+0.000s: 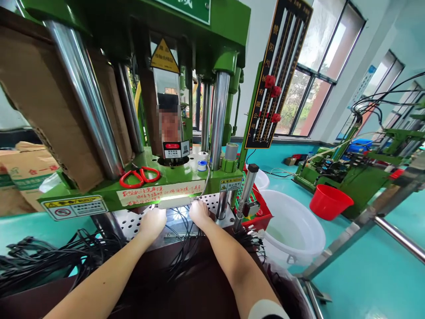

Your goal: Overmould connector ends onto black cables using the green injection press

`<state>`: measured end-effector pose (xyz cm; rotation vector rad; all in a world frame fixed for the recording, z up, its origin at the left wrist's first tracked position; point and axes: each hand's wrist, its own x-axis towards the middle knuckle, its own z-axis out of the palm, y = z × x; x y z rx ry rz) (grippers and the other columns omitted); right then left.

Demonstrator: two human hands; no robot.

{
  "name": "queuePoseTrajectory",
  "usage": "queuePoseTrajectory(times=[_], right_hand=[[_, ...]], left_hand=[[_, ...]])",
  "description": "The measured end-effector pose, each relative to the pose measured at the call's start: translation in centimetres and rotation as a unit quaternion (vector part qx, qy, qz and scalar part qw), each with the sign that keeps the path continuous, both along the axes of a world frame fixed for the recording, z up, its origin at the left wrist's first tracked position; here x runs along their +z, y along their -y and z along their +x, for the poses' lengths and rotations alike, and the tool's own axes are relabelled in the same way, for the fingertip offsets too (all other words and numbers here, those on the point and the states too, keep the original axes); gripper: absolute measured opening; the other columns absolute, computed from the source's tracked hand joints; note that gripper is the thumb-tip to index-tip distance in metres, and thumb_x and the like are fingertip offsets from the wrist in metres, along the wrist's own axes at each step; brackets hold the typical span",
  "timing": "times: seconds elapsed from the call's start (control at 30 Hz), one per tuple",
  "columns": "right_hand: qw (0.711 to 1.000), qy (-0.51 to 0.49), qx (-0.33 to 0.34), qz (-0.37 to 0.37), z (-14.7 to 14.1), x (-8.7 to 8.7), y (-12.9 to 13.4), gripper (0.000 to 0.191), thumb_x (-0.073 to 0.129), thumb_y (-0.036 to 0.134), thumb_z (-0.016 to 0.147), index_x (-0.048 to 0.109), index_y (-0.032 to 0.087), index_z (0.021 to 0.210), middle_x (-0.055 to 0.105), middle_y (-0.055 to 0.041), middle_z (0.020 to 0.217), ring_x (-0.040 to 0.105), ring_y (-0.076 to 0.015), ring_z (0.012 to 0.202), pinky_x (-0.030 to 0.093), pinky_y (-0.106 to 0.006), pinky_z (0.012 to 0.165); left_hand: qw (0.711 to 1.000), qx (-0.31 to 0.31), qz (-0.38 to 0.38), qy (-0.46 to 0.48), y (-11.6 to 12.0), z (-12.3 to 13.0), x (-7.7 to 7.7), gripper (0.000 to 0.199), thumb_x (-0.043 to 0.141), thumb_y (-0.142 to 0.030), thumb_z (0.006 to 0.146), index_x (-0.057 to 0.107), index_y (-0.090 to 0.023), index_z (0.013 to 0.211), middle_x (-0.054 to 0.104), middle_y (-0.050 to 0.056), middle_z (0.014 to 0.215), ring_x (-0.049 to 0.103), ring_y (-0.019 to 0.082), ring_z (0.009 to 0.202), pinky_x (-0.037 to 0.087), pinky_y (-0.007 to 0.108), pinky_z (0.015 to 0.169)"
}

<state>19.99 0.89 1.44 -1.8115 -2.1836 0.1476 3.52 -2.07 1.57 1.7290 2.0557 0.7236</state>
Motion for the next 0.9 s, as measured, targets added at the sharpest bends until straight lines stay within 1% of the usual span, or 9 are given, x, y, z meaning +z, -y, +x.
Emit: queuePoseTrajectory(times=[0.13, 0.27, 0.4, 0.47, 0.53, 0.63, 0.7, 0.8, 0.9], right_hand=[[1.000, 0.014, -0.002, 0.004, -0.1, -0.2, -0.4, 0.029, 0.039, 0.018, 0.080, 0.065, 0.013, 0.093, 0.066, -0.0141, 0.091, 0.061, -0.0226, 0.087, 0.044, -0.028, 0.071], [0.999, 0.030, 0.002, 0.011, 0.0, -0.2, -0.7, 0.032, 0.036, 0.018, 0.082, 0.062, 0.013, 0.101, 0.065, -0.0136, 0.095, 0.060, -0.0223, 0.088, 0.044, -0.029, 0.072], [0.998, 0.052, 0.032, 0.022, -0.1, 0.5, -0.6, 0.031, 0.038, 0.020, 0.082, 0.064, 0.013, 0.097, 0.066, -0.0136, 0.094, 0.061, -0.0218, 0.085, 0.045, -0.029, 0.070], [0.995, 0.067, 0.059, 0.033, -0.4, 0.9, -0.3, 0.029, 0.040, 0.019, 0.080, 0.065, 0.012, 0.093, 0.066, -0.0133, 0.092, 0.061, -0.0219, 0.086, 0.045, -0.029, 0.071], [0.992, 0.081, 0.086, 0.047, -0.7, 1.2, 0.1, 0.028, 0.041, 0.017, 0.079, 0.065, 0.013, 0.092, 0.067, -0.0126, 0.091, 0.060, -0.0217, 0.087, 0.044, -0.030, 0.075], [0.988, 0.099, 0.104, 0.065, -1.0, 1.6, 0.6, 0.027, 0.041, 0.015, 0.078, 0.066, 0.011, 0.089, 0.067, -0.0136, 0.089, 0.061, -0.0228, 0.087, 0.044, -0.034, 0.077], [0.986, 0.107, 0.106, 0.072, -1.2, 1.6, 0.7, 0.027, 0.040, 0.013, 0.078, 0.066, 0.010, 0.087, 0.067, -0.0144, 0.089, 0.061, -0.0235, 0.086, 0.044, -0.034, 0.076], [0.984, 0.113, 0.110, 0.079, -1.5, 1.5, 0.7, 0.028, 0.040, 0.011, 0.078, 0.065, 0.009, 0.090, 0.067, -0.0145, 0.091, 0.061, -0.0228, 0.085, 0.045, -0.032, 0.073], [0.984, 0.114, 0.110, 0.083, -2.0, 1.1, 0.4, 0.029, 0.040, 0.008, 0.076, 0.064, 0.008, 0.092, 0.066, -0.0159, 0.092, 0.062, -0.0224, 0.084, 0.046, -0.031, 0.071]], left_hand=[[0.996, -0.020, 0.005, -0.087, -0.1, 0.0, -0.1, 0.025, 0.035, -0.013, 0.073, 0.059, -0.010, 0.078, 0.063, 0.021, 0.083, 0.058, 0.034, 0.088, 0.040, 0.046, 0.075], [0.992, 0.001, 0.005, -0.125, 0.0, 0.0, 0.2, 0.032, 0.032, -0.015, 0.076, 0.060, -0.010, 0.089, 0.063, 0.021, 0.086, 0.060, 0.032, 0.082, 0.043, 0.046, 0.069], [0.990, 0.037, 0.030, -0.134, 0.2, 0.9, 0.7, 0.037, 0.031, -0.030, 0.080, 0.059, -0.016, 0.098, 0.060, 0.017, 0.102, 0.058, 0.029, 0.092, 0.044, 0.042, 0.073], [0.989, 0.044, 0.034, -0.135, 0.1, 1.5, 0.7, 0.040, 0.032, -0.038, 0.079, 0.059, -0.017, 0.099, 0.061, 0.016, 0.099, 0.058, 0.028, 0.092, 0.044, 0.039, 0.072], [0.989, 0.045, 0.026, -0.135, -0.1, 1.9, 0.5, 0.042, 0.034, -0.042, 0.077, 0.061, -0.016, 0.094, 0.064, 0.015, 0.090, 0.060, 0.029, 0.086, 0.045, 0.038, 0.068], [0.989, 0.048, 0.011, -0.140, -0.5, 1.7, 0.1, 0.035, 0.038, -0.035, 0.074, 0.064, -0.014, 0.086, 0.065, 0.015, 0.082, 0.062, 0.028, 0.076, 0.046, 0.036, 0.061], [0.988, 0.046, 0.015, -0.148, -0.6, 1.4, -0.1, 0.032, 0.038, -0.027, 0.074, 0.064, -0.013, 0.086, 0.065, 0.015, 0.081, 0.062, 0.026, 0.076, 0.045, 0.034, 0.061], [0.984, 0.027, 0.046, -0.171, -0.4, 1.4, -0.3, 0.031, 0.036, -0.021, 0.074, 0.063, -0.012, 0.087, 0.065, 0.015, 0.082, 0.059, 0.026, 0.084, 0.044, 0.033, 0.068], [0.977, -0.004, 0.085, -0.194, -0.1, 1.8, -0.6, 0.033, 0.034, -0.016, 0.075, 0.063, -0.011, 0.090, 0.064, 0.014, 0.090, 0.054, 0.025, 0.095, 0.042, 0.033, 0.077]])
